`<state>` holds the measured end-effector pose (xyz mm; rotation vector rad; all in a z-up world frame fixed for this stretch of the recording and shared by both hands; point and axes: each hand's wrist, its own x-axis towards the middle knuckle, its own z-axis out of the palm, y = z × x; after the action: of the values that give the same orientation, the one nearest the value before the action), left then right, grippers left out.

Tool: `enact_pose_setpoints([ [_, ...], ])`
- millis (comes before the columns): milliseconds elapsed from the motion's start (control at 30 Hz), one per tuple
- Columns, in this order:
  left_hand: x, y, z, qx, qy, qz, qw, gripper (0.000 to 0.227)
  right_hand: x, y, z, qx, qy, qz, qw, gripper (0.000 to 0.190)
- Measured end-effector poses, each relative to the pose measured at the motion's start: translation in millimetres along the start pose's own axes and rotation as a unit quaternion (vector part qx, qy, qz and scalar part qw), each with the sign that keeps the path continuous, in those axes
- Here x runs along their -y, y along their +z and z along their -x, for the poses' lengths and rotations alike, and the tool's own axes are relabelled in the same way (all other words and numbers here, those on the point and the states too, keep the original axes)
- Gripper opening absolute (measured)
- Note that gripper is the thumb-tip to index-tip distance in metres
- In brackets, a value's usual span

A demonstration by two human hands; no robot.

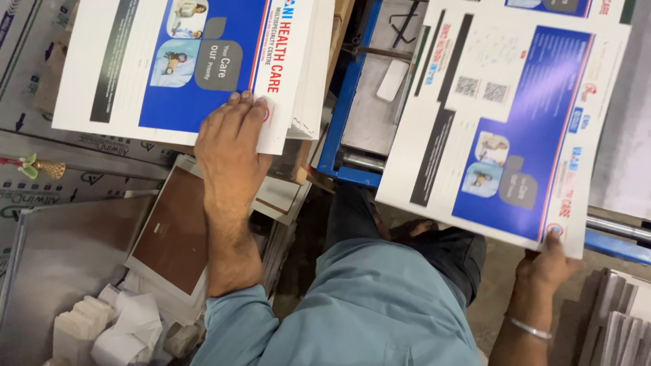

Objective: The person repeatedly picks up printed sheets from a stack on the left and places them onto a blue roller machine on the right. The person handles the papers by hand, aligning them on the machine's surface throughout the video.

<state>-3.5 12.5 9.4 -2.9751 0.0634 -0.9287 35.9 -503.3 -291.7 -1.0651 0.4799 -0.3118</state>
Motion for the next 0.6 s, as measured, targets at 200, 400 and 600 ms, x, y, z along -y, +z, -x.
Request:
enact_pose_setpoints([
  [200,7,-3,1,0.029,-0.006,0.013,0.999,0.051,-1,-20,33,0.0,0.012,-0.001,1.0,0.039],
  [400,6,-1,0,-0.001,-0.004,0.019,1.0,0.041,-1,-5,9,-0.027,0.003,0.039,0.999,0.033],
  [600,5,-1,1,-0.001,-0.005,0.013,1.0,0.043,-4,37,-42,-0.055,-0.012,-0.002,0.998,0.037],
])
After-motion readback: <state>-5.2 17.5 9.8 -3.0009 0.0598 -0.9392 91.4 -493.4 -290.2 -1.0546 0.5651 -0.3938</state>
